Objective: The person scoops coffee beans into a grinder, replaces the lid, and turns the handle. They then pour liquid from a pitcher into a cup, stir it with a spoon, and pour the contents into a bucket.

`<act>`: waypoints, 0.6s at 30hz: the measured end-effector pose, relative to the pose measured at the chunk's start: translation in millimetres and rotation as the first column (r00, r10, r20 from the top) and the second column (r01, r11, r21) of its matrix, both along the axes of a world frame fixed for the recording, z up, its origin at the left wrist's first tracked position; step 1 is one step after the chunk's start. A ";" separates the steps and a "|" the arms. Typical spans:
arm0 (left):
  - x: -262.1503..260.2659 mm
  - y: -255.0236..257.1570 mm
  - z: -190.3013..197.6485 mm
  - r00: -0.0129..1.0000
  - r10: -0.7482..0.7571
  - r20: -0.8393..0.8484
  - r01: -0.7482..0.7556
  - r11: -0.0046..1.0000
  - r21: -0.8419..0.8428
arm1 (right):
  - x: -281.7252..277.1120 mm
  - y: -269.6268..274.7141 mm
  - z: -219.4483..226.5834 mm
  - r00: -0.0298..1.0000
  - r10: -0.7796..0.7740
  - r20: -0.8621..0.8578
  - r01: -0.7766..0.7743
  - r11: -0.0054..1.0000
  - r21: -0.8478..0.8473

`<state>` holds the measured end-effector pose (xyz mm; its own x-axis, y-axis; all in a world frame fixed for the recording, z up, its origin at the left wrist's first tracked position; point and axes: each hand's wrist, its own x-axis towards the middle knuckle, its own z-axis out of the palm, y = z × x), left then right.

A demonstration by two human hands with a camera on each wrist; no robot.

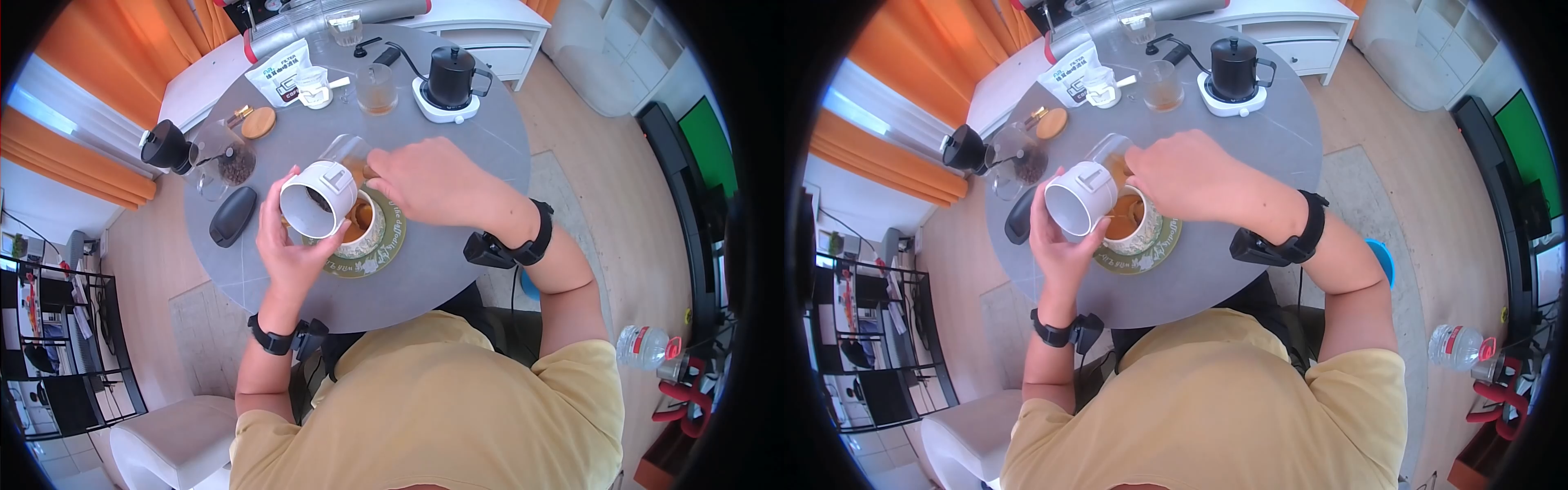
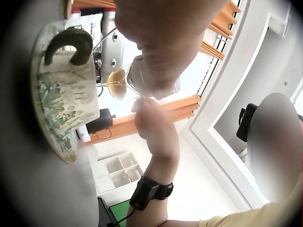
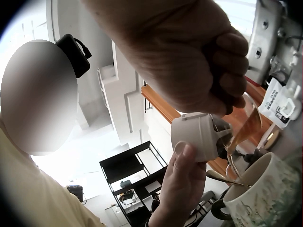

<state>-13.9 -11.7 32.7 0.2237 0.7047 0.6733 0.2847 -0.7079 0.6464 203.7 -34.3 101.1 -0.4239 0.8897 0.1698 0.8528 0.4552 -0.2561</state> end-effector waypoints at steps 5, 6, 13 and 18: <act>-1.3 -1.2 -2.7 1.000 -0.004 0.017 0.004 1.000 0.017 | -1.1 -1.9 1.3 1.000 0.003 0.007 -0.003 1.000 -0.004; -1.4 -1.5 -2.3 1.000 -0.004 0.016 0.004 1.000 0.017 | -1.1 -2.2 1.7 1.000 0.007 0.008 -0.007 1.000 0.002; -0.5 -3.0 -1.1 0.999 -0.005 0.034 0.004 1.000 0.014 | -1.6 -3.0 3.8 1.000 0.004 0.017 -0.005 1.000 0.022; 0.6 -4.4 -0.5 0.998 -0.012 0.060 0.012 1.000 -0.004 | -1.7 -3.8 5.6 1.000 0.004 0.025 -0.005 1.000 0.026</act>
<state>-13.3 -16.1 32.2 0.1912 0.7055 0.6825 0.2369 -0.7079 0.6654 202.0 -38.1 106.7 -0.4323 0.8831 0.1821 0.8566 0.4653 -0.2229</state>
